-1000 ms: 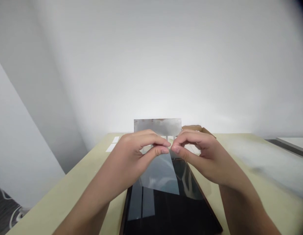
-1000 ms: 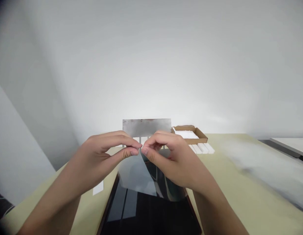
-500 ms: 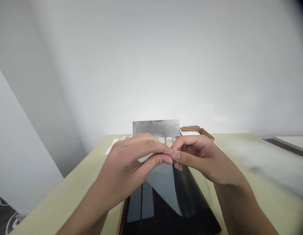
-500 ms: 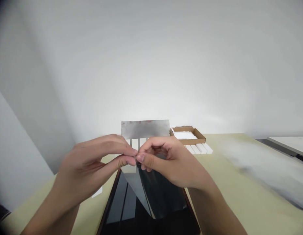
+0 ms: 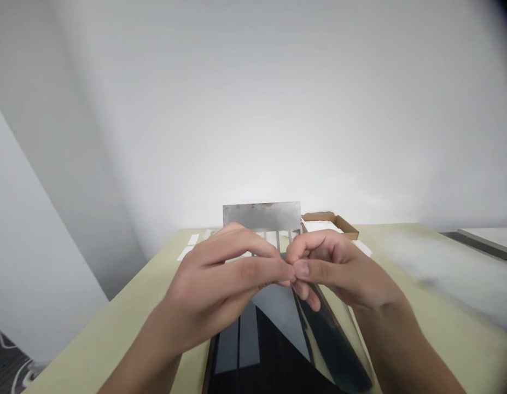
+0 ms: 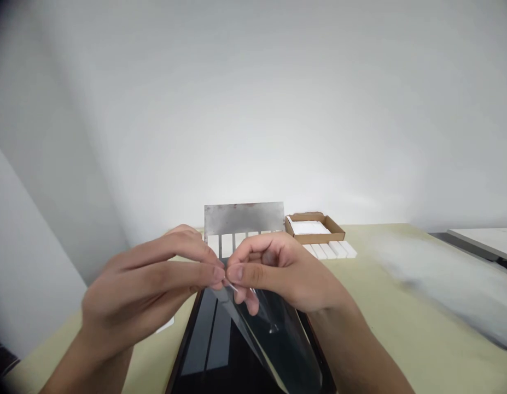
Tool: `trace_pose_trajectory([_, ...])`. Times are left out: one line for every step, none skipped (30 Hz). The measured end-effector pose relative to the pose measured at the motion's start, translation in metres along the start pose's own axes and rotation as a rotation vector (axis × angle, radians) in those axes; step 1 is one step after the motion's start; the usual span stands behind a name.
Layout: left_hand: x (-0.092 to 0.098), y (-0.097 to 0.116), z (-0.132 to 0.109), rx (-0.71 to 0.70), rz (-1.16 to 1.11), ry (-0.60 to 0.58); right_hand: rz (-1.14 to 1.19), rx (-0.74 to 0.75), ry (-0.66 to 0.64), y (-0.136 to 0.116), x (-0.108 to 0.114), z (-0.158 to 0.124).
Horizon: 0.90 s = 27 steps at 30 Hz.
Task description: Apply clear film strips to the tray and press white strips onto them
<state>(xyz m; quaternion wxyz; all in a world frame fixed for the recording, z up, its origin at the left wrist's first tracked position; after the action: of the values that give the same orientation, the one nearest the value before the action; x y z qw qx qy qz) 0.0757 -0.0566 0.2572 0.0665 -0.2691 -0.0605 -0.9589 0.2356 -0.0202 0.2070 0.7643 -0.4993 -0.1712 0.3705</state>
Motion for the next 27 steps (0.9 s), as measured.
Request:
trace_pose_trajectory([0.0, 0.001, 0.0, -0.013, 0.019, 0.008, 0.025, 0.003, -0.005, 0.0, -0.001, 0.0])
trace_pose_trajectory([0.0, 0.002, -0.001, -0.025, 0.039, 0.011, 0.045, 0.005, -0.006, 0.001, -0.001, 0.0])
trace_pose_trajectory([0.001, 0.003, -0.001, -0.036, 0.058, 0.009, 0.06, 0.005, -0.003, 0.001, -0.002, 0.0])
trace_pose_trajectory([0.001, 0.004, -0.001, -0.045, 0.077, 0.008, 0.073, 0.007, 0.001, 0.0, -0.003, 0.0])
trace_pose_trajectory([0.001, 0.005, -0.001, -0.053, 0.09, 0.005, 0.082, 0.004, 0.005, 0.0, -0.004, 0.0])
trace_pose_trajectory([0.001, 0.006, -0.001, -0.057, 0.089, 0.004, 0.092, 0.004, 0.007, 0.0, -0.005, 0.0])
trace_pose_trajectory([0.001, 0.006, -0.002, -0.052, 0.074, 0.006, 0.103, 0.005, 0.007, -0.001, -0.006, 0.0])
trace_pose_trajectory([0.001, 0.007, -0.002, -0.045, 0.047, 0.007, 0.111, 0.006, 0.005, -0.001, -0.007, 0.0])
trace_pose_trajectory([0.001, 0.007, -0.002, -0.033, 0.019, 0.01, 0.117, 0.007, 0.001, -0.001, -0.008, 0.0])
trace_pose_trajectory([0.001, 0.007, -0.003, -0.017, -0.007, 0.014, 0.114, 0.009, -0.001, -0.002, -0.009, 0.0])
trace_pose_trajectory([0.001, 0.006, -0.003, 0.009, -0.022, 0.015, 0.1, 0.013, -0.001, -0.003, -0.009, 0.0])
trace_pose_trajectory([0.0, 0.005, -0.003, 0.052, -0.026, 0.012, 0.074, 0.022, 0.002, -0.004, -0.009, -0.001])
trace_pose_trajectory([0.001, 0.003, -0.003, 0.109, -0.025, 0.006, 0.032, 0.036, 0.013, -0.005, -0.009, -0.002])
trace_pose_trajectory([0.001, 0.0, -0.004, 0.178, -0.029, -0.005, -0.025, 0.06, 0.028, -0.008, -0.009, -0.003])
trace_pose_trajectory([0.001, -0.004, -0.004, 0.253, -0.039, -0.022, -0.098, 0.09, 0.052, -0.011, -0.008, -0.004])
trace_pose_trajectory([0.001, -0.007, -0.004, 0.327, -0.049, -0.044, -0.188, 0.118, 0.08, -0.014, -0.007, -0.006])
trace_pose_trajectory([0.001, -0.011, -0.005, 0.385, -0.056, -0.066, -0.291, 0.144, 0.113, -0.018, -0.007, -0.007])
trace_pose_trajectory([0.001, -0.013, -0.005, 0.421, -0.057, -0.092, -0.405, 0.164, 0.149, -0.021, -0.007, -0.009])
trace_pose_trajectory([0.001, -0.014, -0.004, 0.439, -0.05, -0.116, -0.521, 0.178, 0.187, -0.024, -0.007, -0.01])
trace_pose_trajectory([0.001, -0.015, -0.004, 0.444, -0.036, -0.134, -0.628, 0.191, 0.223, -0.027, -0.007, -0.011])
trace_pose_trajectory([0.001, -0.016, -0.003, 0.442, -0.017, -0.145, -0.717, 0.206, 0.255, -0.029, -0.007, -0.012])
trace_pose_trajectory([0.001, -0.016, -0.003, 0.435, 0.001, -0.152, -0.782, 0.22, 0.276, -0.031, -0.008, -0.013])
trace_pose_trajectory([0.001, -0.015, -0.003, 0.428, 0.016, -0.156, -0.817, 0.233, 0.286, -0.032, -0.008, -0.013])
trace_pose_trajectory([0.0, -0.015, -0.003, 0.424, 0.024, -0.156, -0.827, 0.241, 0.281, -0.032, -0.009, -0.012])
trace_pose_trajectory([0.0, -0.014, -0.002, 0.414, 0.022, -0.149, -0.816, 0.24, 0.265, -0.031, -0.009, -0.012])
trace_pose_trajectory([0.0, -0.013, -0.002, 0.402, 0.012, -0.142, -0.791, 0.235, 0.246, -0.03, -0.01, -0.011])
trace_pose_trajectory([-0.001, -0.012, -0.002, 0.385, -0.003, -0.13, -0.76, 0.226, 0.23, -0.029, -0.009, -0.01])
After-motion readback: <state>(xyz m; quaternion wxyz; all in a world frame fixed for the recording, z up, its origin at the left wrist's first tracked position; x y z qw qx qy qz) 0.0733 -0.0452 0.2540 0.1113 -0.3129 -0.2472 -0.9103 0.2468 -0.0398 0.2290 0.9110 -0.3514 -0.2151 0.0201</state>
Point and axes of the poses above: each hand's wrist, its own z-axis towards the middle knuckle, its own x-axis out of the back of the hand, y = z × x, the point moved 6 cm from there along z, towards the middle knuckle, and after that the axes turned 4 degrees about x, right-handed, at the moved point
